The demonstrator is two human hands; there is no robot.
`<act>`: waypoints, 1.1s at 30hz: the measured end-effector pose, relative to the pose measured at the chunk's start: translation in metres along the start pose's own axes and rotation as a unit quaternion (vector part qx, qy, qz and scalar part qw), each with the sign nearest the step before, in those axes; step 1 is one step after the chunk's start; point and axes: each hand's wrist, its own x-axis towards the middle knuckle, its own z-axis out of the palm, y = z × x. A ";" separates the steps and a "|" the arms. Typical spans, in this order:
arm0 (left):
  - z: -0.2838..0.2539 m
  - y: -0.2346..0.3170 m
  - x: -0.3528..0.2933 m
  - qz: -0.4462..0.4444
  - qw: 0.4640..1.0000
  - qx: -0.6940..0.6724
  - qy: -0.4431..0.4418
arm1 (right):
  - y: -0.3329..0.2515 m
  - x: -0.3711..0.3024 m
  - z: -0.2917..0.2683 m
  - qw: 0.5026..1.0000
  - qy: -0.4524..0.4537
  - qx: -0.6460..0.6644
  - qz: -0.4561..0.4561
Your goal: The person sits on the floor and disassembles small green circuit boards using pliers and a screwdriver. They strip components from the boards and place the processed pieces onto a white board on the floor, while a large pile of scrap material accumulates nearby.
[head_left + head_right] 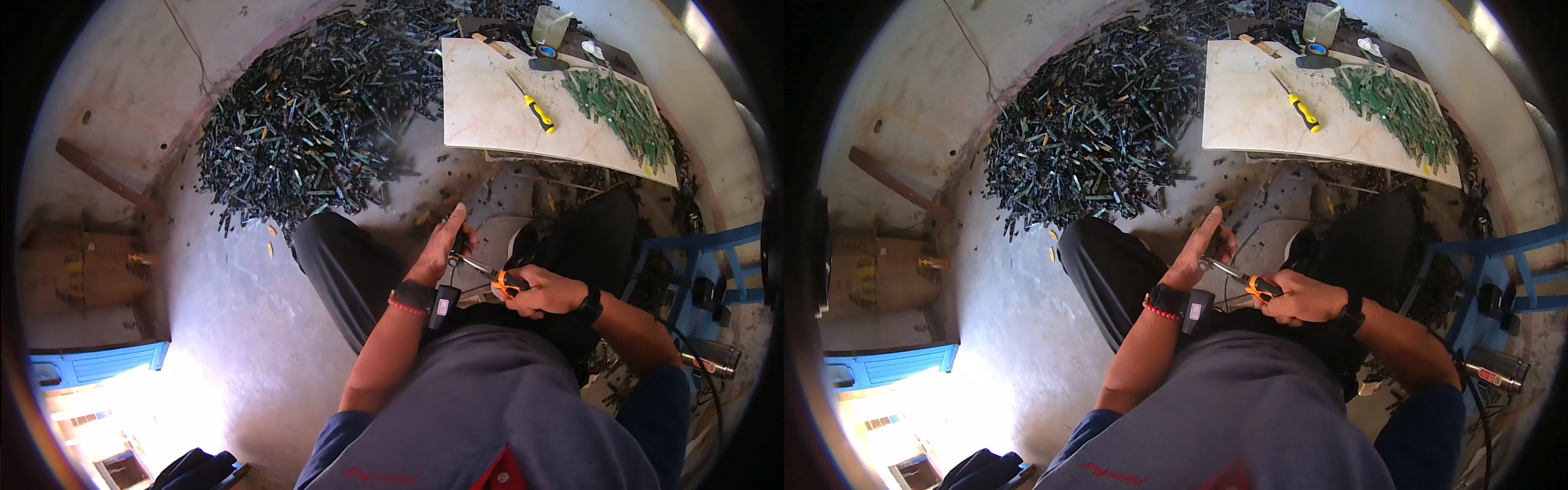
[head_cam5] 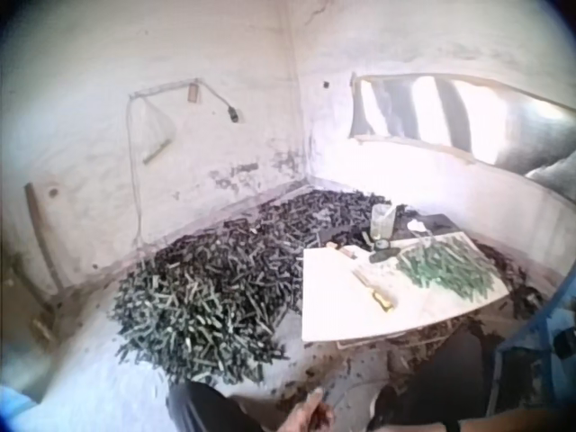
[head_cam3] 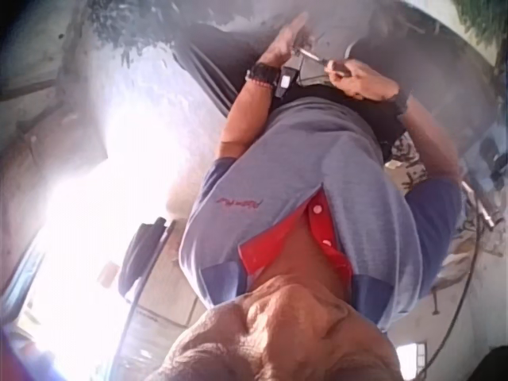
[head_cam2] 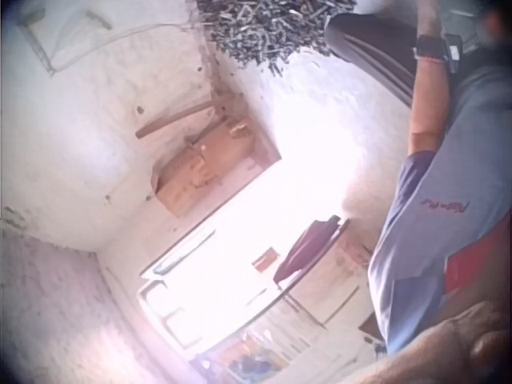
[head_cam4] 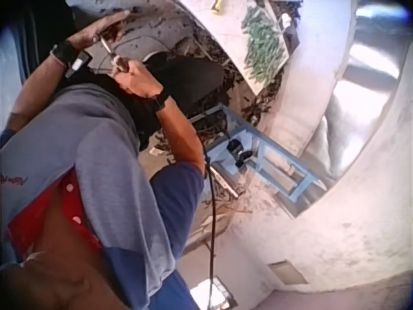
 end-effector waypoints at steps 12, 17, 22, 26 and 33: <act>-0.011 -0.023 0.017 0.144 0.947 0.199 0.207 | 0.007 0.006 0.027 0.957 -0.003 0.287 -0.048; -0.017 -0.026 0.019 0.168 0.929 0.261 0.203 | 0.008 0.007 0.031 0.949 -0.007 0.310 -0.057; -0.016 -0.031 0.022 0.174 0.960 0.166 0.145 | 0.014 0.014 0.033 0.939 -0.023 0.334 -0.075; -0.013 -0.056 0.024 0.148 0.986 0.063 0.051 | 0.010 0.020 0.036 0.932 -0.030 0.348 -0.094; -0.008 -0.047 0.023 0.142 0.986 0.060 0.069 | 0.013 0.022 0.038 0.923 -0.038 0.372 -0.094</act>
